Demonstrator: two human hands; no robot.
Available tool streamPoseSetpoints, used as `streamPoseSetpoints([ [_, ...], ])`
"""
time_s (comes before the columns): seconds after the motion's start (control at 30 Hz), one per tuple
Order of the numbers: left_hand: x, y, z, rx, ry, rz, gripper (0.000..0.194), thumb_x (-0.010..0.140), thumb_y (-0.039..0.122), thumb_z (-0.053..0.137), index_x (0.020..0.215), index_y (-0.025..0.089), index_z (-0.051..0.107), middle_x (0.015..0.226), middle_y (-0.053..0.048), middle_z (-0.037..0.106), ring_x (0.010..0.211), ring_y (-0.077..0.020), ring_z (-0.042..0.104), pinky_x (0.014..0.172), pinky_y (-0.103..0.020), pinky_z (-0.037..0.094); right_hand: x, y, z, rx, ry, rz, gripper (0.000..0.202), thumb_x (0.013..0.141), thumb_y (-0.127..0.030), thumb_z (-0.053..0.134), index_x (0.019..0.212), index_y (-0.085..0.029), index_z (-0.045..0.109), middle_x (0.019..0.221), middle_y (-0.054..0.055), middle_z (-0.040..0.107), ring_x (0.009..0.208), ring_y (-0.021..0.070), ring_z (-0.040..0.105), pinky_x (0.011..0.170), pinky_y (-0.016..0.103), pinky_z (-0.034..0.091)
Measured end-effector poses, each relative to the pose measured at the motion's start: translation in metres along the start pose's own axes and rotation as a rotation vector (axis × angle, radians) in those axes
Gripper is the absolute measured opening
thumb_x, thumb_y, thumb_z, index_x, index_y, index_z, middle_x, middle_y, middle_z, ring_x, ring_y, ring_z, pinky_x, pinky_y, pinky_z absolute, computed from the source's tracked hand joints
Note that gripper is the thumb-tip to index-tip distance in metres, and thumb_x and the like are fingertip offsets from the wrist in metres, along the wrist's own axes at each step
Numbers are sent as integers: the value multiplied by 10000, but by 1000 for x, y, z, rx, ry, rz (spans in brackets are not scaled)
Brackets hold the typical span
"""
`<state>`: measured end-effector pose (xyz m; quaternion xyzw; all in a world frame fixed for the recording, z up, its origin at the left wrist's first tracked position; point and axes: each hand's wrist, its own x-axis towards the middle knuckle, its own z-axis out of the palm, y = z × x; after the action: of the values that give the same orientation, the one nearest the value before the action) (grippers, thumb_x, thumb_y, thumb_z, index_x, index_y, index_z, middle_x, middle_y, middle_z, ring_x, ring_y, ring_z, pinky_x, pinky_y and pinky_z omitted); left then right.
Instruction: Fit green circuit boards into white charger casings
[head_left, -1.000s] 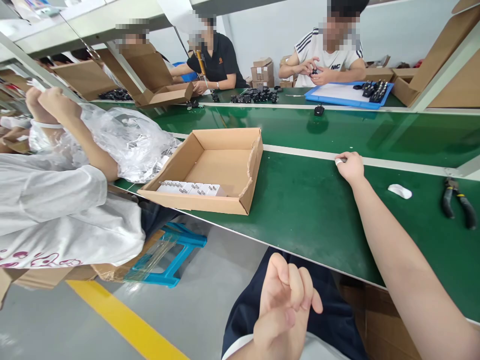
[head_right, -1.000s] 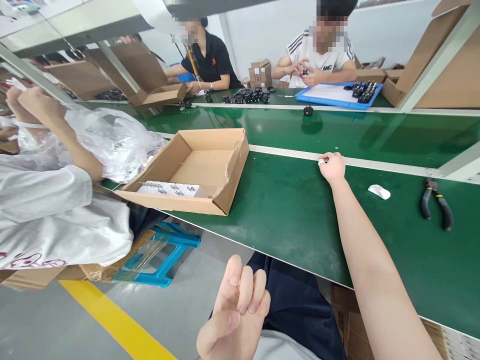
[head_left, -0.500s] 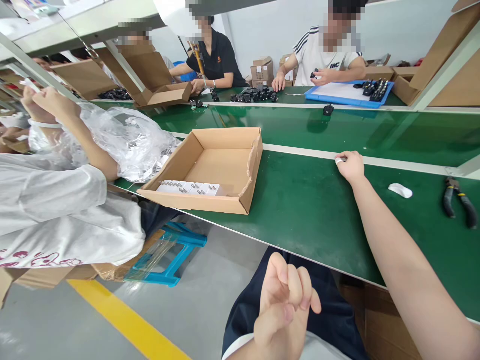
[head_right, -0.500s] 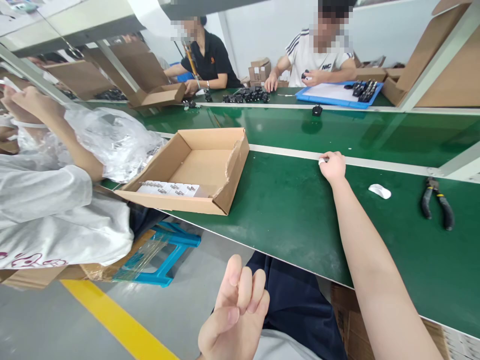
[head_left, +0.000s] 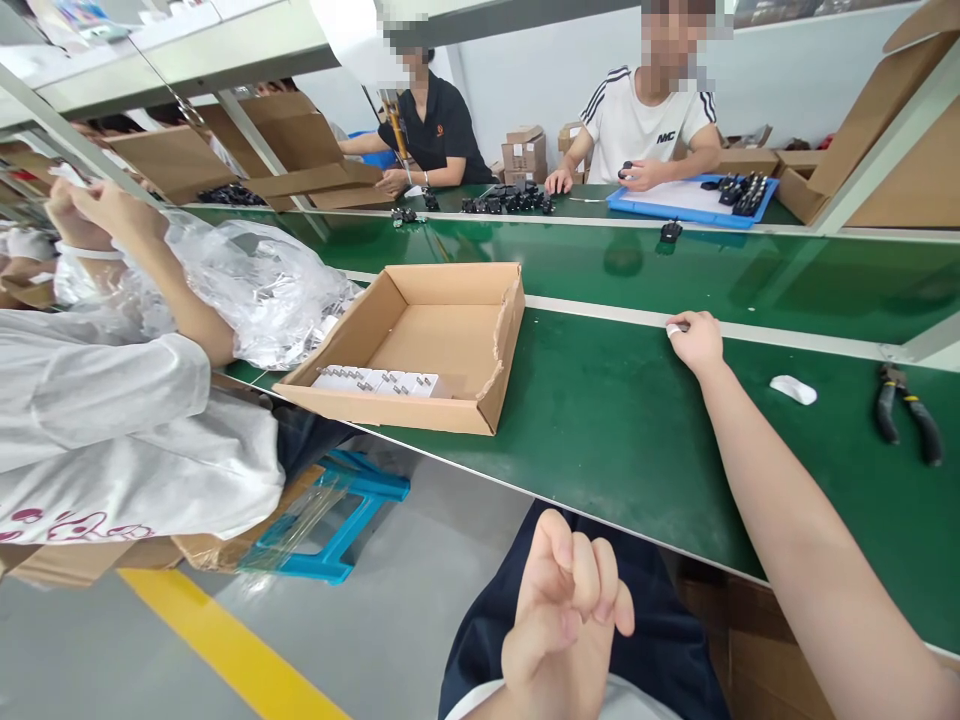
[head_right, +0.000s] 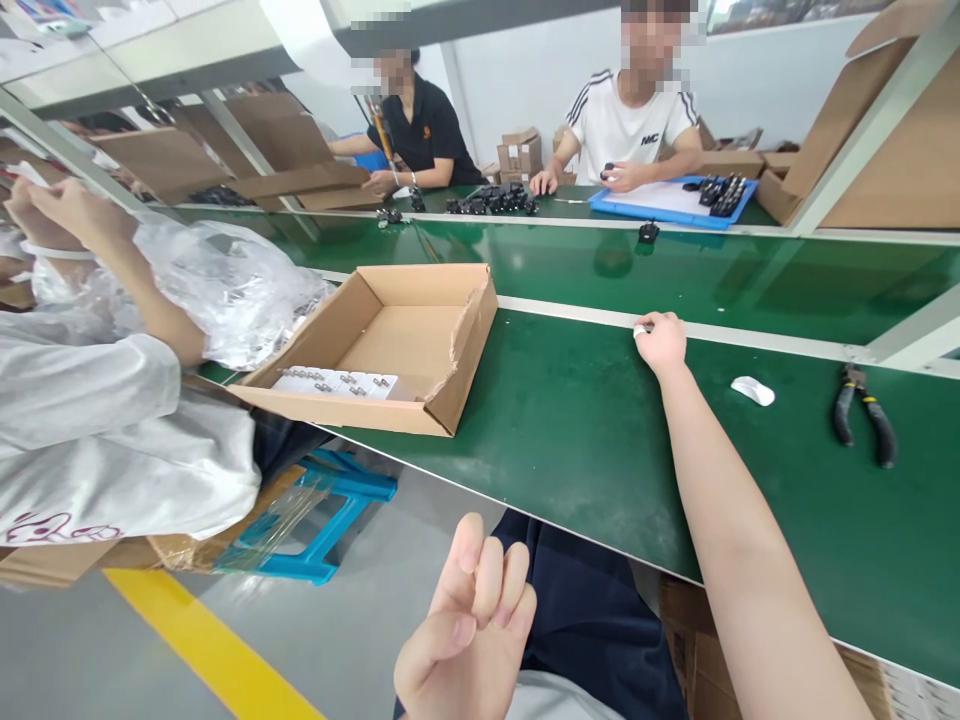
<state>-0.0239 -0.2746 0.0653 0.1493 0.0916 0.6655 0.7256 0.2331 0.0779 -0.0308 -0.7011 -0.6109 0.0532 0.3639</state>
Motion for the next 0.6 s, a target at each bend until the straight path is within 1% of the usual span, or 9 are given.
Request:
streamPoseSetpoints([
  [0.17, 0, 2, 3, -15, 52, -38, 177, 699, 99, 608, 832, 198, 545, 584, 56, 217, 608, -103, 285, 602, -195, 404, 1, 2, 2, -2, 0, -10, 229, 752, -205, 512, 847, -186, 719, 919, 90, 582, 945, 275, 531, 991, 448, 406],
  [0.3, 1, 3, 3, -39, 48, -36, 206, 671, 81, 617, 829, 197, 557, 575, 60, 214, 605, -103, 299, 601, -196, 412, 2, 5, 3, 1, 0, -15, 240, 754, -217, 507, 850, -186, 725, 909, 87, 583, 952, 273, 528, 989, 444, 407],
  [0.47, 2, 1, 1, -65, 31, -16, 214, 656, 82, 628, 830, 191, 568, 571, 62, 220, 597, -100, 305, 590, -193, 412, 2, 6, 5, -2, 1, 3, 264, 761, -225, 498, 867, -187, 737, 943, 99, 582, 955, 279, 526, 971, 441, 414],
  [0.6, 2, 0, 3, -73, 63, -10, 207, 650, 90, 637, 816, 187, 562, 577, 62, 219, 599, -98, 318, 583, -192, 403, 2, 7, 6, -2, 6, 5, 266, 764, -240, 499, 870, -188, 738, 956, 101, 584, 955, 279, 521, 969, 447, 416],
])
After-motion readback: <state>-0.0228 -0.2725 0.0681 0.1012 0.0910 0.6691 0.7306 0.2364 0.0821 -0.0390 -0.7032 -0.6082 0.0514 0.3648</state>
